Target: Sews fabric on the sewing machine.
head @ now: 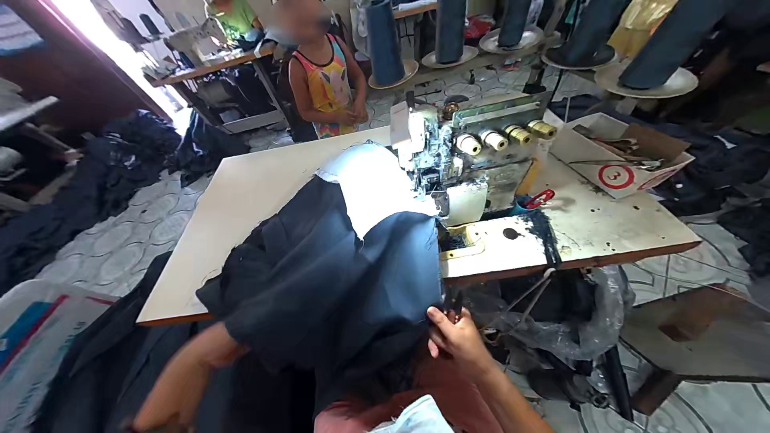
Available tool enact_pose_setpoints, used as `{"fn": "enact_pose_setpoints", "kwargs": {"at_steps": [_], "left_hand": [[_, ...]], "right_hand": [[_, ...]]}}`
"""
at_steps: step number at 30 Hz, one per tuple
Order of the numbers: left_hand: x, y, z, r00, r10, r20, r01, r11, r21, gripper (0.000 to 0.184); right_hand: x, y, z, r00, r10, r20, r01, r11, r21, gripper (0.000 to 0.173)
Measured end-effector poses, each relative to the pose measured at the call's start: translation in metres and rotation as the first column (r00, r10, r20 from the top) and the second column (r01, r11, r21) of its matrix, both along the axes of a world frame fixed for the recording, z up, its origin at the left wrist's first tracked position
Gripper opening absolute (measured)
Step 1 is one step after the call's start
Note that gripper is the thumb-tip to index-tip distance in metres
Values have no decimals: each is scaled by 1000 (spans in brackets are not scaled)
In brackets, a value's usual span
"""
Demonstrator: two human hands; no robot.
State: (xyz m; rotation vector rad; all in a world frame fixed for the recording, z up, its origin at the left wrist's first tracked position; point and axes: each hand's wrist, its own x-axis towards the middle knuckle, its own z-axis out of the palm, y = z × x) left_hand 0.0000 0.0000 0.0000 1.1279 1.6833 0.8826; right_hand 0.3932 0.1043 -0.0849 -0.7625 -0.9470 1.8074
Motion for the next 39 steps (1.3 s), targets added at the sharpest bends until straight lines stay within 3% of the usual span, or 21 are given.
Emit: {"fn": "enact_pose_setpoints", "kwargs": {"at_steps": [2,3,5,7,8,11,13,14,15,17,18,20,21,24,27,31,35,37,39], "left_hand": [[9,33,81,862,-74,-502,21,994,-110,19],[10,54,112,766,-48,-640,-22,995,-101,22],[8,83,145,625,167,-763,-113,986,123,34],[4,106,145,528,383,-758,-199,923,328,41],[-3,110,138,498,383,-778,-260,922,288,39],[-15,98,108,484,122,-867,-365,928,-74,40],[-15,93,85,458,-210,-864,-256,899,-355,45],[-1,90,77,440,-297,-848,-178,897,-406,44],[20,81,67,432,-275,-859,-107,930,-351,43],[71,46,34,492,-39,-870,51,999,-17,34],[97,30,12,573,47,-818,135,979,151,29],[147,15,-35,751,-2,-660,273,911,308,26],[168,12,-60,795,-42,-605,317,879,356,32],[210,12,-120,879,23,-477,244,837,490,59],[231,21,-141,942,71,-329,120,844,524,58],[216,19,-152,964,-49,-262,175,859,481,32],[187,2,-155,925,-181,-334,295,896,333,27],[173,-9,-126,953,-133,-273,203,948,245,33],[161,-20,-69,991,-10,-133,51,949,310,39]], "right_hand": [[13,-1,38,997,-15,-73,20,998,66,11],[19,1,57,995,-43,-93,52,995,88,11],[25,9,83,986,-119,-114,130,986,100,20],[23,7,86,989,-140,-48,143,986,87,18],[19,2,78,992,-124,2,124,990,64,13],[5,-15,26,994,-35,103,45,995,-94,7],[-3,-14,-12,991,-38,128,55,989,-137,10],[-3,-11,-24,989,-54,136,72,988,-134,11],[0,-10,-31,987,-74,139,93,987,-134,12],[-1,-8,-35,987,-76,142,96,985,-143,13],[-5,-8,-34,987,-63,150,87,984,-157,14],[-11,-10,-28,984,-40,175,70,983,-170,14],[-13,-13,-24,982,-32,187,65,983,-173,14],[-23,-27,-14,975,-1,222,35,988,-151,11],[-25,-41,-11,982,-38,186,71,982,-173,14],[-19,-52,-21,997,-52,63,66,966,-250,24],[-16,-44,-45,992,-75,100,94,974,-205,6],[-19,-38,-61,970,-30,242,74,983,-171,8],[-17,-35,-71,935,34,354,24,987,-159,10]]}}
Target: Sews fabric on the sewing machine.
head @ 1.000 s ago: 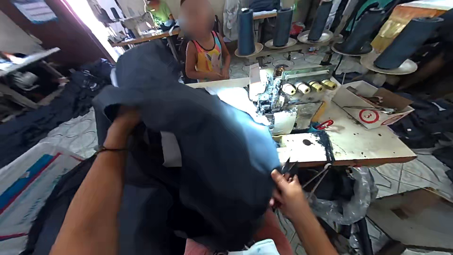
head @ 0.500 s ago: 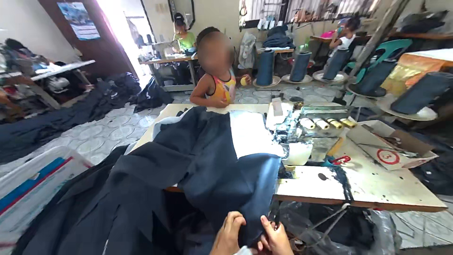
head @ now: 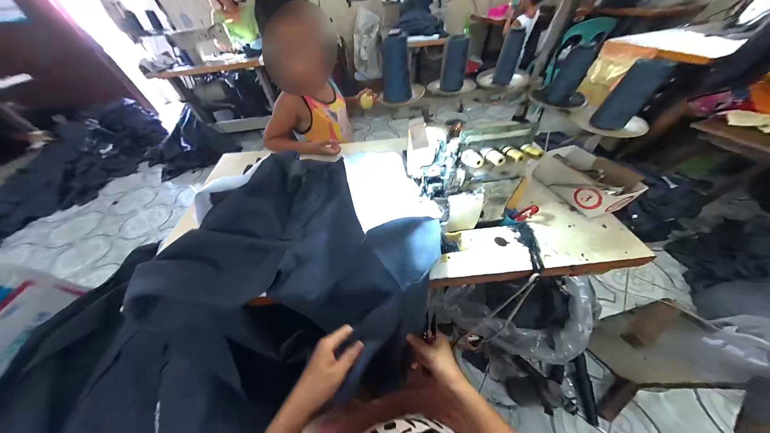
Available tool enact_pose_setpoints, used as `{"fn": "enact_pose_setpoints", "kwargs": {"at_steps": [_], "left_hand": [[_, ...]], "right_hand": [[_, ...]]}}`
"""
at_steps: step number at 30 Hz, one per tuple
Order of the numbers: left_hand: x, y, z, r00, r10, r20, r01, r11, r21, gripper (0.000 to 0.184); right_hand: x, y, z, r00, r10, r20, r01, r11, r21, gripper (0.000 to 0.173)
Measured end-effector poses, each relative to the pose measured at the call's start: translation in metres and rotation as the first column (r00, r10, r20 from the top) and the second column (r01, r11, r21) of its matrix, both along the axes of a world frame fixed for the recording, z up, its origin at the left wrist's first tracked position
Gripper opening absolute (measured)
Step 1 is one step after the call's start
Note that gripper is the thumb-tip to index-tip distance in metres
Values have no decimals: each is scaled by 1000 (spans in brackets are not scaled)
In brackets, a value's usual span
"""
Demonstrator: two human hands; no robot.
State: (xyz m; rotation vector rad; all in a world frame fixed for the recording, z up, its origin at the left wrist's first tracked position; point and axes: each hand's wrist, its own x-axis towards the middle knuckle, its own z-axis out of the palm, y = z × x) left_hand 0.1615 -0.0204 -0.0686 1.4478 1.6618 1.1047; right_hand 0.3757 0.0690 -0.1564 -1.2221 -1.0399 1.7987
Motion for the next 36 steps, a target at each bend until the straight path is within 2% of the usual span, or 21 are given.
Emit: {"fn": "enact_pose_setpoints", "kwargs": {"at_steps": [1,2,3,5,6,8,11,13,16,20,22,25,26,28,30,31,32,33,36], "left_hand": [[-5,-9,33,996,22,91,-30,996,83,44],[-10,-20,65,987,-20,159,-10,983,182,49],[-14,-30,93,978,-135,157,89,958,272,52],[-8,-51,136,957,-291,24,268,908,322,52],[1,-57,144,941,-337,-28,329,892,310,45],[27,-53,140,873,-467,-141,487,844,223,38],[66,-38,99,724,-642,-253,657,753,-31,58],[83,-31,71,662,-694,-283,675,717,-177,62],[89,-21,57,612,-716,-336,673,695,-253,60],[91,-10,47,599,-744,-295,689,667,-284,51],[89,-4,37,611,-765,-203,705,643,-300,46],[76,9,37,576,-817,-16,730,523,-440,32],[71,19,43,554,-832,-37,740,512,-435,25],[63,49,68,591,-741,-319,716,664,-216,15],[58,99,92,620,-421,-662,565,825,5,30],[53,125,99,580,-240,-778,469,880,78,40],[45,150,103,523,-119,-844,384,917,108,51],[38,172,106,476,-67,-877,308,947,95,61],[25,217,120,434,-171,-884,148,982,-117,80]], "right_hand": [[2,-3,-2,1000,24,-5,-24,1000,3,10],[5,-9,-2,997,42,-58,-41,999,6,9],[9,-16,3,990,68,-122,-67,998,8,8],[21,-33,22,958,133,-255,-132,991,23,9],[29,-41,30,937,155,-313,-149,988,43,10],[45,-53,43,911,177,-372,-156,984,85,11],[61,-61,55,928,131,-349,-100,989,106,15],[66,-60,58,961,94,-260,-56,987,151,15],[69,-59,53,979,72,-190,-36,982,184,22],[70,-60,48,977,88,-196,-59,987,147,27],[72,-58,45,981,111,-162,-81,979,185,34],[74,-56,40,993,76,-87,-50,962,267,10],[75,-55,43,996,73,-58,-54,960,273,12],[79,-51,53,995,97,-30,-86,960,266,16],[80,-47,65,993,108,-49,-96,973,210,17],[78,-43,66,992,95,-79,-80,981,178,19],[75,-38,65,991,76,-113,-58,986,155,23],[72,-31,63,987,62,-150,-39,989,146,24],[61,-4,55,966,65,-250,-31,990,140,26]]}}
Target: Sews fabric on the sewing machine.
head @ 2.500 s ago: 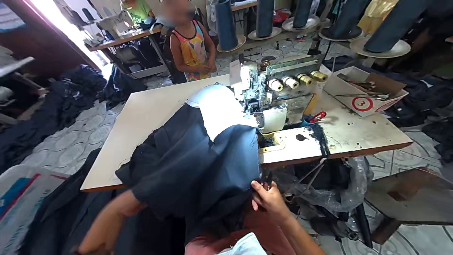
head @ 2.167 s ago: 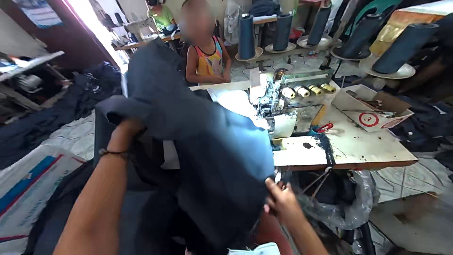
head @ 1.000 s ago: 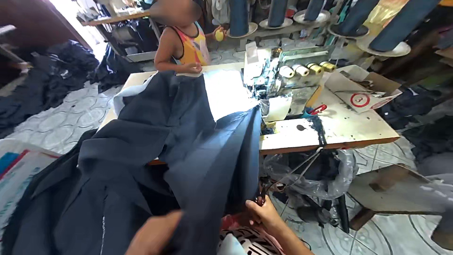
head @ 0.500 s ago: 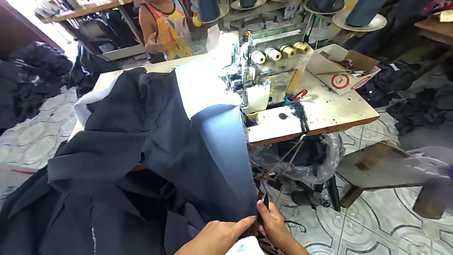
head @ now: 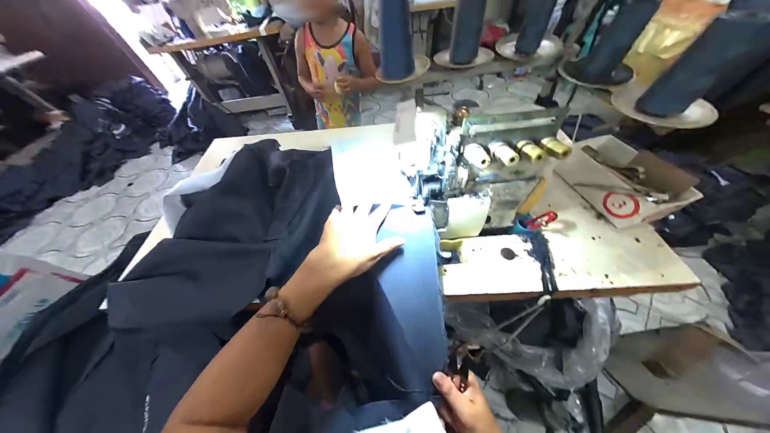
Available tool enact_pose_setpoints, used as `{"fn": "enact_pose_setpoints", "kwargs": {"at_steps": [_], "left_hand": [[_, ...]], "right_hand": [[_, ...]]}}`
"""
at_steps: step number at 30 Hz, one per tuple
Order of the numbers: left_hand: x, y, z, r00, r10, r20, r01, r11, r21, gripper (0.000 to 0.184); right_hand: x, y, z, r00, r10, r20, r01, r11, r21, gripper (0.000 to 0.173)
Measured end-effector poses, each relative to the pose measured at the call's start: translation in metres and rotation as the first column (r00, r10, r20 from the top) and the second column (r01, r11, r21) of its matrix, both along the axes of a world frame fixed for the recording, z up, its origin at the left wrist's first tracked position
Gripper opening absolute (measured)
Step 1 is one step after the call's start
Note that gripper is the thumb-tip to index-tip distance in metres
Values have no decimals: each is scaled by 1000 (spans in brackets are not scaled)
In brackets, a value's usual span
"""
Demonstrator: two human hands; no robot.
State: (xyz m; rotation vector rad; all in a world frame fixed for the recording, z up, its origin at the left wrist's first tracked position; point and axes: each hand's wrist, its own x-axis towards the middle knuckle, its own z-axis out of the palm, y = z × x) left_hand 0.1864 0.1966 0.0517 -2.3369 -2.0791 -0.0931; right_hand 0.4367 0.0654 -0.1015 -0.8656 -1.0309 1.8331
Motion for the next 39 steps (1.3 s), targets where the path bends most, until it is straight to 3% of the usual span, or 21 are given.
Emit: {"fn": "enact_pose_setpoints", "kwargs": {"at_steps": [5,10,13,16,19,21,23,25,27,29,32,35,37,39], "left_hand": [[-5,48,27,993,80,-90,-101,958,-270,100],[-16,92,28,978,193,-81,-209,931,-300,116],[-11,100,46,956,294,0,-275,891,-361,108],[-26,116,22,956,254,146,-216,947,-236,106],[-38,83,-6,907,125,402,-154,987,40,84],[-41,34,-4,913,105,394,-150,985,85,70],[-43,-26,6,921,270,280,-257,963,-81,62],[-49,-67,8,884,456,104,-391,843,-369,68],[-59,-78,-4,858,514,-18,-444,721,-532,73],[-78,-62,-18,840,541,-26,-463,692,-553,70],[-121,-8,-19,843,538,-1,-462,723,-514,64],[-174,42,-33,889,426,169,-346,865,-364,67],[-192,46,-51,865,292,407,-272,956,-108,63],[-180,21,-66,774,182,606,-347,923,167,52]], "right_hand": [[-20,47,5,997,-36,-62,34,999,-38,34],[-40,88,20,995,-59,-81,58,998,-10,35],[-52,103,32,993,-95,-74,93,995,-20,34],[-60,113,43,989,-127,-71,124,991,-47,35],[-68,119,51,986,-157,-57,154,987,-54,37],[-68,124,51,985,-164,-55,161,986,-48,39],[-66,127,51,985,-164,-49,161,985,-54,39],[-67,130,52,985,-165,-56,162,985,-56,40],[-69,130,52,983,-170,-63,168,985,-45,40],[-71,132,53,981,-180,-76,178,983,-43,41],[-74,132,53,976,-199,-85,194,979,-65,44],[-74,119,55,971,-220,-97,211,974,-87,43],[-72,101,50,967,-218,-131,202,971,-129,45],[-64,76,37,964,-180,-197,148,975,-169,47]]}}
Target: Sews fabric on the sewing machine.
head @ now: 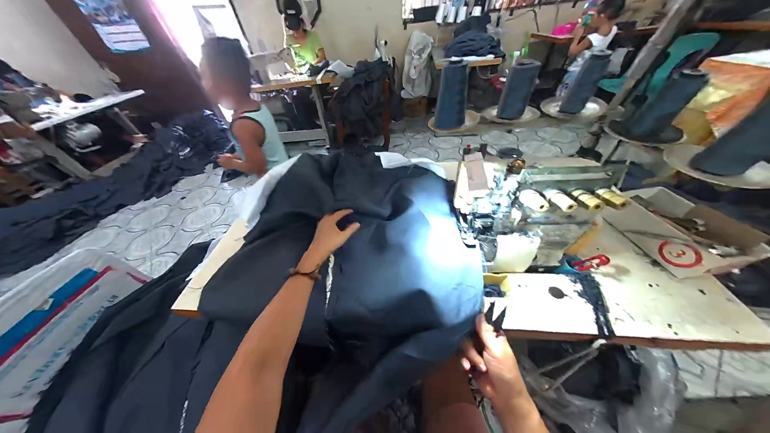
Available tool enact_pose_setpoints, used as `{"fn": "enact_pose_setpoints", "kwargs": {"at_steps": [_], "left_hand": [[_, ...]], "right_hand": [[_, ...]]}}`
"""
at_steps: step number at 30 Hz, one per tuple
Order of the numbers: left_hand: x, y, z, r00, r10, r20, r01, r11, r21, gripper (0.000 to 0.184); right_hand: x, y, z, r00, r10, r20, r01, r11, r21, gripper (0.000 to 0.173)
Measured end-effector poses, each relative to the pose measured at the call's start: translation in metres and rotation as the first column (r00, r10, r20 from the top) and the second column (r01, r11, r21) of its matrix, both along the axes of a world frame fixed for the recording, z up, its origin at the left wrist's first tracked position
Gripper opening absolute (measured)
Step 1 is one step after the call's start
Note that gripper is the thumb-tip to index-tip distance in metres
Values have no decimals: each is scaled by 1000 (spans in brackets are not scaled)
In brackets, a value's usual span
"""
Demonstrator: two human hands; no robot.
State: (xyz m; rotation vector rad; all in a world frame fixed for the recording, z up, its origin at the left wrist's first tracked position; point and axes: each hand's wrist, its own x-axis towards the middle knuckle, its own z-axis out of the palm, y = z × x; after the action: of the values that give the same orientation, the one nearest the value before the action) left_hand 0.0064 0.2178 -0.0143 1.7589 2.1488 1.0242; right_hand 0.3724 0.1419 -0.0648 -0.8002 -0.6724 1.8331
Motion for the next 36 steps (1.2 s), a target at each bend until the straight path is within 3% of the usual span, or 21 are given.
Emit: {"fn": "enact_pose_setpoints", "kwargs": {"at_steps": [2,4,5,7,9,12,14,17,19,21,23,26,27,28,29,30,32,34,36], "left_hand": [[31,-21,-5,997,67,40,-74,971,228,39],[81,-59,-12,998,-66,13,59,950,308,27],[111,-85,-18,979,-202,10,193,950,244,25],[164,-134,-32,890,-451,69,453,891,-25,45],[197,-166,-57,841,-498,210,531,834,-150,58],[213,-193,-92,830,-436,348,496,862,-106,45],[212,-195,-93,839,-398,371,426,905,6,44],[209,-169,-66,898,-353,264,310,932,190,60],[210,-143,-37,920,-344,190,315,934,167,69],[210,-118,-18,896,-396,200,396,917,43,70],[208,-110,-17,799,-509,320,557,827,-76,54],[207,-154,-35,539,-625,565,823,533,-196,32],[202,-177,-46,482,-623,616,869,428,-248,33],[194,-198,-59,488,-607,627,872,360,-331,37],[186,-218,-72,538,-603,590,843,360,-400,37],[178,-235,-80,606,-616,504,794,426,-434,35],[168,-260,-66,764,-595,248,645,689,-331,29],[166,-278,-15,848,-525,79,530,838,-126,39],[172,-302,46,799,-584,142,594,804,-32,37]], "right_hand": [[6,-26,-20,998,60,-12,-60,998,-18,43],[13,-54,-43,989,141,38,-139,988,-61,32],[16,-68,-56,981,178,80,-171,982,-85,26],[21,-95,-75,959,239,150,-222,967,-121,11],[25,-115,-81,954,263,143,-242,959,-148,11],[32,-129,-81,972,207,114,-190,971,-148,8],[39,-132,-79,977,174,120,-158,978,-138,9],[49,-133,-73,974,184,132,-172,981,-93,13],[52,-134,-69,971,203,128,-201,979,-29,11],[52,-136,-67,971,199,134,-203,979,14,10],[51,-139,-67,974,177,141,-185,982,45,8],[53,-143,-70,981,146,125,-153,987,49,6],[55,-143,-71,982,145,119,-150,988,40,7],[57,-143,-73,984,150,101,-153,988,28,9],[60,-143,-77,984,160,74,-161,987,17,11],[62,-141,-79,983,172,59,-173,985,9,12],[64,-136,-81,974,207,88,-209,978,21,11],[64,-132,-82,964,215,154,-224,974,43,11],[63,-130,-86,952,220,213,-239,968,70,7]]}}
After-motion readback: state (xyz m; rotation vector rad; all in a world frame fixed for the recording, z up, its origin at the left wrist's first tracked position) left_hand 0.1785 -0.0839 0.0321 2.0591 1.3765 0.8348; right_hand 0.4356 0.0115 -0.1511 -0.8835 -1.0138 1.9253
